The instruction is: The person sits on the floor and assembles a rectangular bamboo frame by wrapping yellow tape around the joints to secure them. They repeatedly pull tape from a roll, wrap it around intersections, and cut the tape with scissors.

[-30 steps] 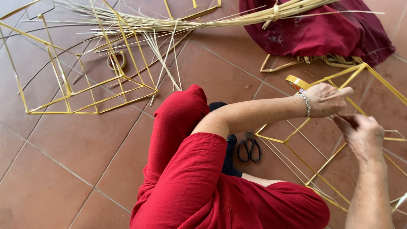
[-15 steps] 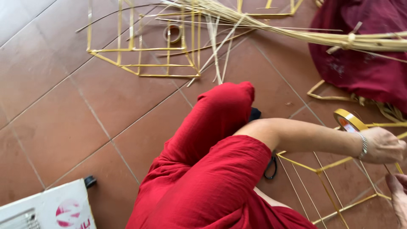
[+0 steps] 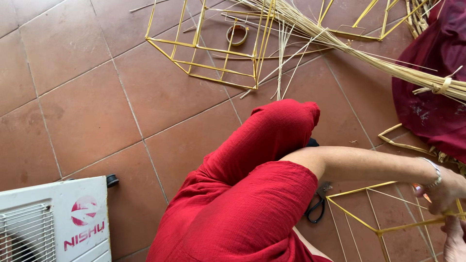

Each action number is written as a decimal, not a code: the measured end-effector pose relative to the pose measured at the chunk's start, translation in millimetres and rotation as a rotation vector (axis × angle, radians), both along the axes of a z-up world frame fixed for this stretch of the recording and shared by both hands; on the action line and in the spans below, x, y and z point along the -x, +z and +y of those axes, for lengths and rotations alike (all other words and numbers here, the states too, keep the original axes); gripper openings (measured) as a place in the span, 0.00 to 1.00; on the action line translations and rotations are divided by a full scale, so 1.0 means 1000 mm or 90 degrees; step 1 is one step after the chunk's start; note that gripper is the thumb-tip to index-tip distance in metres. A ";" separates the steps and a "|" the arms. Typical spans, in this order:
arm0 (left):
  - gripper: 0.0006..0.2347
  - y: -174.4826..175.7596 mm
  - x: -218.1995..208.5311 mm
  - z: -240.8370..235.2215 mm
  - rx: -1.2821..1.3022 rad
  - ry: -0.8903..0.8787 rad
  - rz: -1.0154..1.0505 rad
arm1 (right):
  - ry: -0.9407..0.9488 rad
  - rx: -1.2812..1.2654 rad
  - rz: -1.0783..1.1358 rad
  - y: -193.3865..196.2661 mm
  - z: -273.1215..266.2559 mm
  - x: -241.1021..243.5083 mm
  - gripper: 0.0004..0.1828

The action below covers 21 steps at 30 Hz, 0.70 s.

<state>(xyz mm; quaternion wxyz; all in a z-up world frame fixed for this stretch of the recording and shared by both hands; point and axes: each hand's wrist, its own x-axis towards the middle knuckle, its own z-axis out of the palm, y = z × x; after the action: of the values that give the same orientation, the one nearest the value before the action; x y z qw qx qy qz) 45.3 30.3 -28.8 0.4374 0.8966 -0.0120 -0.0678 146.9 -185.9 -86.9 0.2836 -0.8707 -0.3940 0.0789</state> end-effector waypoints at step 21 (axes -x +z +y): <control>0.12 0.032 0.087 0.053 0.415 -0.078 -0.178 | -0.186 -0.277 0.114 0.137 -0.005 0.103 0.08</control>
<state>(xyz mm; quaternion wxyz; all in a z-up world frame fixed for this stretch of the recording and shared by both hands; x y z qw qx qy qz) -41.3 83.6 3.5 0.6894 0.7085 -0.1462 0.0366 44.0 -191.2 49.7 0.5058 -0.8266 -0.2452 0.0271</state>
